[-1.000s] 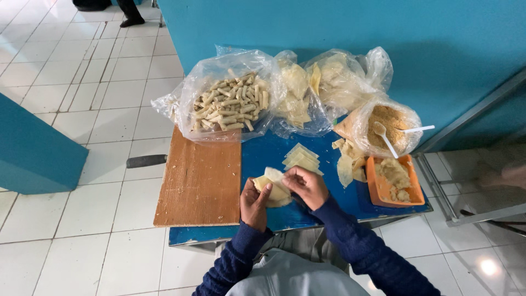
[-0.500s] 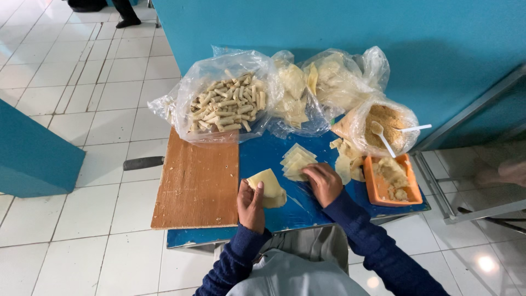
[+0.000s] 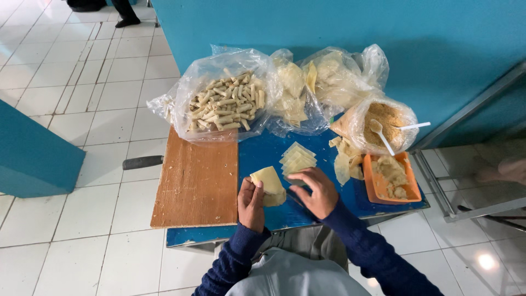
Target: The person folds thin square pastry wrappers by hand, pressing each fold flat and arranging the folded pieces into a growing chevron pattern on the blue table. They occasionally scoop a brown powder from a plastic bag with a spoon and place folded pieces into an orange tray.
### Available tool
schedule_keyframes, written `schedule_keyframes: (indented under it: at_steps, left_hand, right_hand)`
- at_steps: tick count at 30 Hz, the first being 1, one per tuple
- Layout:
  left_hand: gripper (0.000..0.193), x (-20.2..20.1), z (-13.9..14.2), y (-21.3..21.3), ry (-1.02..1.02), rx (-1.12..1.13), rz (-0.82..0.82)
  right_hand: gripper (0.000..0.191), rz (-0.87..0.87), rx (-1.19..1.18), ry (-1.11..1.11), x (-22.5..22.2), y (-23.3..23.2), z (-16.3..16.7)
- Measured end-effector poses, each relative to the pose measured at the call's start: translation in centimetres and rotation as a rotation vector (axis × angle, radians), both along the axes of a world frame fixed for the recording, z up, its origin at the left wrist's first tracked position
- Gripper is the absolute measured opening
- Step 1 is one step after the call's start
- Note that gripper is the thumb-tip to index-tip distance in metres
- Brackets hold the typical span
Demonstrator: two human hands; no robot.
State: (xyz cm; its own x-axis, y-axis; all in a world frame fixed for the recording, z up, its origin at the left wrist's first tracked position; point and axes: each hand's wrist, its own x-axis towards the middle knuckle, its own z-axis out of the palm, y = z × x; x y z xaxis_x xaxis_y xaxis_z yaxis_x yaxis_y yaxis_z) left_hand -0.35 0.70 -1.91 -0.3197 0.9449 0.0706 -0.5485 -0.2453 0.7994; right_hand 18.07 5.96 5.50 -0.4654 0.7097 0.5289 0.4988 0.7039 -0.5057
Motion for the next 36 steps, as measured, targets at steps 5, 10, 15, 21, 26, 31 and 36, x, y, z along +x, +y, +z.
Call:
schedule_keyframes:
  at_steps: [5,10,15,21,26,31,36]
  left_hand:
    - [0.017,0.0,-0.4,0.1,-0.085,0.063,-0.046]
    - [0.017,-0.1,-0.4,0.1,-0.027,0.034,-0.031]
    - [0.025,0.3,-0.3,0.4,-0.002,0.045,-0.053]
    - [0.022,0.2,-0.1,0.2,-0.007,0.028,-0.005]
    - [0.021,0.2,0.4,-0.1,0.038,0.015,0.041]
    - [0.018,0.2,0.6,-0.2,0.046,0.0,0.068]
    - [0.013,0.3,0.4,-0.5,0.086,-0.007,0.096]
  right_hand:
    - [0.028,0.062,0.005,0.052,-4.5,-0.9,0.1]
    - [0.012,0.063,-0.123,0.118,-4.2,-0.2,-0.5]
    - [0.014,0.111,-0.486,0.195,-2.9,1.0,-2.1]
    - [0.017,0.216,-1.109,0.74,-2.1,3.2,-3.9]
    - [0.014,0.06,-0.793,0.791,1.2,6.0,-1.9]
    - [0.017,-0.123,0.14,0.031,2.5,4.0,-1.6]
    - [0.021,-0.077,0.249,-0.118,2.7,1.4,-3.5]
